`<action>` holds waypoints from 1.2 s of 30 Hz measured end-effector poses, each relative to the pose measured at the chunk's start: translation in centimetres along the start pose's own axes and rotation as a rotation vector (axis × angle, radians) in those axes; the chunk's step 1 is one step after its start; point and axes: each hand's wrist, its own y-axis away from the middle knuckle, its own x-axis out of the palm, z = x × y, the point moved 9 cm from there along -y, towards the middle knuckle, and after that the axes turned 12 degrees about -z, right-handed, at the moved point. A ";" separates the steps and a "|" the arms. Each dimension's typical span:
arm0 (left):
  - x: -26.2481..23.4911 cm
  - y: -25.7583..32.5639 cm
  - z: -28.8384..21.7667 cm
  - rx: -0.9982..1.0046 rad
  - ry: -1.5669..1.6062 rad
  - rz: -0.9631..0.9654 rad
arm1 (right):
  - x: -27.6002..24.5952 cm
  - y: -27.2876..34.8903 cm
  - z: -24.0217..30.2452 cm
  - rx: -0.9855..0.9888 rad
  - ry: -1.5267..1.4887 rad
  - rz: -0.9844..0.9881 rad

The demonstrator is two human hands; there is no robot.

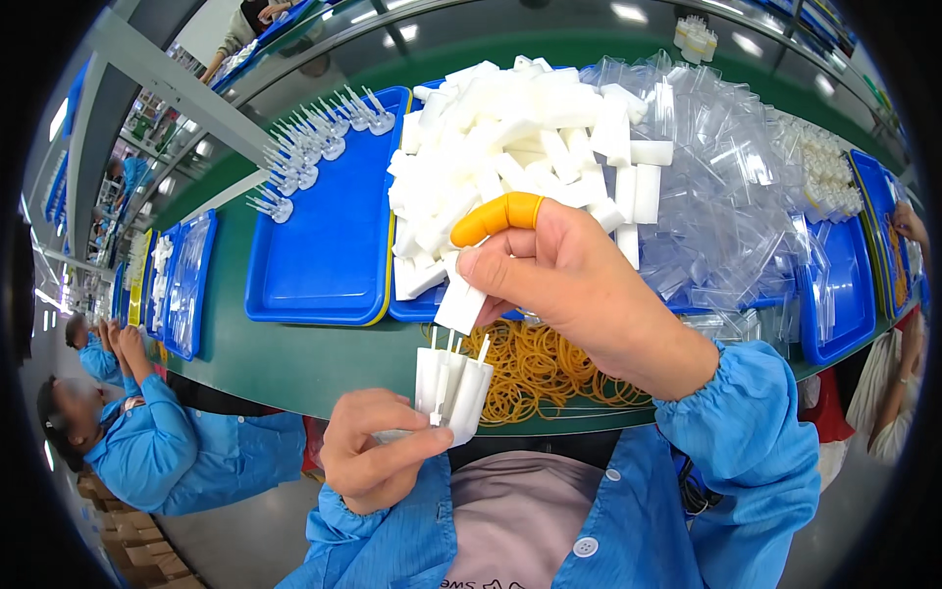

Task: The person assembles small white plastic components by inserting them into a clear plastic holder. They then secure the components in the holder using a yellow rubber band and a yellow-handled tool. The process is repeated for multiple sets of components.

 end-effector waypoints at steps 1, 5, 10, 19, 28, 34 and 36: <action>0.1 -0.1 -0.1 0.016 -0.007 0.002 | 0.0 0.0 0.0 -0.021 0.021 -0.007; 0.3 -0.3 -0.2 0.033 -0.045 -0.003 | 0.5 0.8 -0.3 0.006 0.116 0.075; 0.2 -0.3 -0.4 0.054 -0.020 0.031 | -0.2 1.0 1.2 -0.133 0.333 0.104; -0.1 1.7 -0.7 0.046 0.082 -0.077 | 2.0 6.0 2.6 -0.508 0.567 0.098; 6.4 5.9 1.9 -0.823 0.785 0.126 | 1.5 11.6 1.0 -0.653 0.894 0.095; 4.9 5.0 4.7 -0.985 0.718 -0.230 | -10.1 15.5 5.0 -0.609 0.928 -0.540; 4.4 4.6 5.3 -0.988 0.660 -0.251 | -12.9 16.8 4.1 -0.588 1.115 -0.656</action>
